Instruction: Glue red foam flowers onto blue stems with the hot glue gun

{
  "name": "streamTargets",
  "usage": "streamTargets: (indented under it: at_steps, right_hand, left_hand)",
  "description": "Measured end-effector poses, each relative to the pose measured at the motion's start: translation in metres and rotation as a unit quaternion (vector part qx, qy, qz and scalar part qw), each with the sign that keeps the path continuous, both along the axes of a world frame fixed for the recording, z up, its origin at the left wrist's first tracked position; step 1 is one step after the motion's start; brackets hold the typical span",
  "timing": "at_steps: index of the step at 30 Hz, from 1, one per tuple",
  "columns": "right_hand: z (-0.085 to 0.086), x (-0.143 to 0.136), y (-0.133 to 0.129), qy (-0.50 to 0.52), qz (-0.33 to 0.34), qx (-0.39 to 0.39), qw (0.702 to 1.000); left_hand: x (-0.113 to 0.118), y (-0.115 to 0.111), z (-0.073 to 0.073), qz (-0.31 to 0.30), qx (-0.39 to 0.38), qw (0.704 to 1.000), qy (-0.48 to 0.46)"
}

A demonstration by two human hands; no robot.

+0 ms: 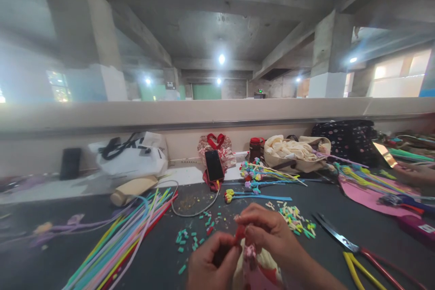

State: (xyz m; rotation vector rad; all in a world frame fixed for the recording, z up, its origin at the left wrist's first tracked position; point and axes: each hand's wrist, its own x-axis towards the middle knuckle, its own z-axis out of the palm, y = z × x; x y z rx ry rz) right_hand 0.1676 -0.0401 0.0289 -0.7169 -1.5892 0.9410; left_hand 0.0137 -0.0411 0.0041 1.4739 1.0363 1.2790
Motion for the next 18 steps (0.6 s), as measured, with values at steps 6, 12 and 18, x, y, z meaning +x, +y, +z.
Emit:
streamTargets:
  at_steps: [6,12,18]
  right_hand:
    - [0.0034,0.0017,-0.0012,-0.071,-0.064,0.084,0.992]
    - [0.0012,0.0030,0.0017,-0.104,-0.056,0.117,0.986]
    - [-0.0003,0.0038,0.0042,-0.094,-0.055,0.119,0.987]
  left_hand:
    - [0.0021,0.0012,0.0032,-0.029,-0.041,0.998,-0.039]
    - [0.0044,-0.0002,0.0048,-0.026,-0.057,0.997,-0.048]
    - [0.0042,-0.0018,0.0048,-0.024,-0.067,0.996,-0.053]
